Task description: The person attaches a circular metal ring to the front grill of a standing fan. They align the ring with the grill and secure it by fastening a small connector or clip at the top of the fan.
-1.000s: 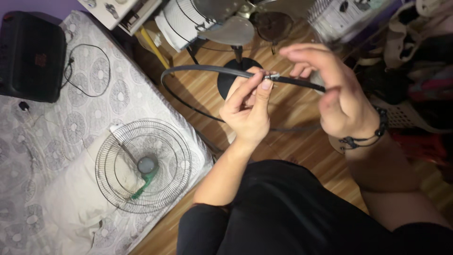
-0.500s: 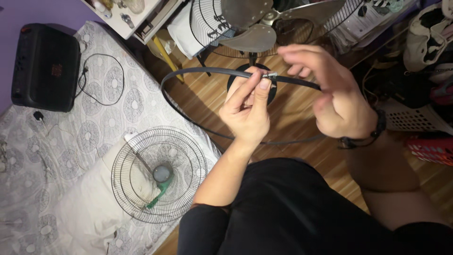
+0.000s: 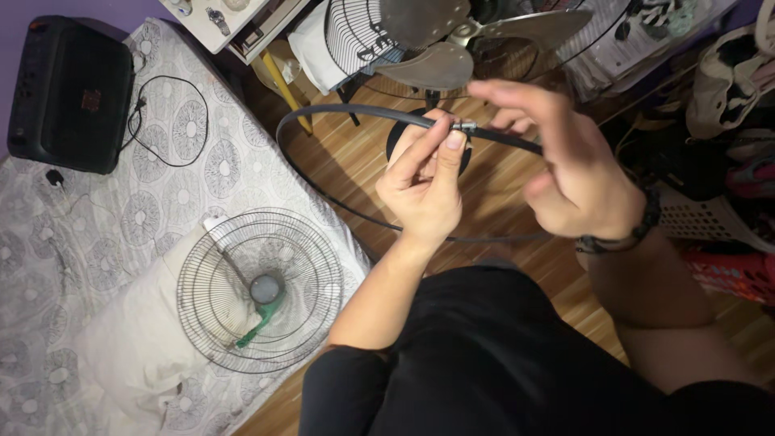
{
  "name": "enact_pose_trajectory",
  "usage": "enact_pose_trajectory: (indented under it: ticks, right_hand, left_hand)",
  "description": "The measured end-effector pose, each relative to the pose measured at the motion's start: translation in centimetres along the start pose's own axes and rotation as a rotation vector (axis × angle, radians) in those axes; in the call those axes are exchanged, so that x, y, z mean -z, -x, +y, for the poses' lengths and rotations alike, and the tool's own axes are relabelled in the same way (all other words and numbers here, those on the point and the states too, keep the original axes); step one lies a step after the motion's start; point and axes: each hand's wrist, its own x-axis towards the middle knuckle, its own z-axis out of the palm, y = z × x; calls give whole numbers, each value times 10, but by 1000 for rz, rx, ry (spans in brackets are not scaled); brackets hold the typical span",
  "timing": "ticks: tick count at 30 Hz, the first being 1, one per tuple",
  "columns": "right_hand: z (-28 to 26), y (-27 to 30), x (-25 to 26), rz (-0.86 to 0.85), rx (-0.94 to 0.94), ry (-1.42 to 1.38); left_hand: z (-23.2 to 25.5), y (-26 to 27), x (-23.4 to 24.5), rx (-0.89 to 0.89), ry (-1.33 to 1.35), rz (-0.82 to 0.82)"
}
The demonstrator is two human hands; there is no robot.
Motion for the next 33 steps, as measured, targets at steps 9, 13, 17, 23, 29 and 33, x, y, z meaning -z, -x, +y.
enact_pose_trajectory:
  ticks: [9, 13, 17, 23, 29, 33]
  right_hand:
    - [34, 14, 48, -57, 156, 1]
    - [47, 26, 70, -97, 109, 102]
    - [65, 28, 81, 28, 281, -120]
    - [95, 41, 86, -148, -16, 75]
    - [120, 42, 75, -174, 99, -23]
    - [112, 30, 61, -216, 237, -66]
  left_hand:
    - [-18, 13, -53, -46, -114, 87]
    - [-31, 22, -71, -17, -201, 115]
    - [-45, 23, -91, -54, -234, 156]
    - [-49, 32, -107, -65, -151, 165]
    - [-33, 47, -98, -82, -513, 221]
    - [-8, 52, -86, -173, -941, 317]
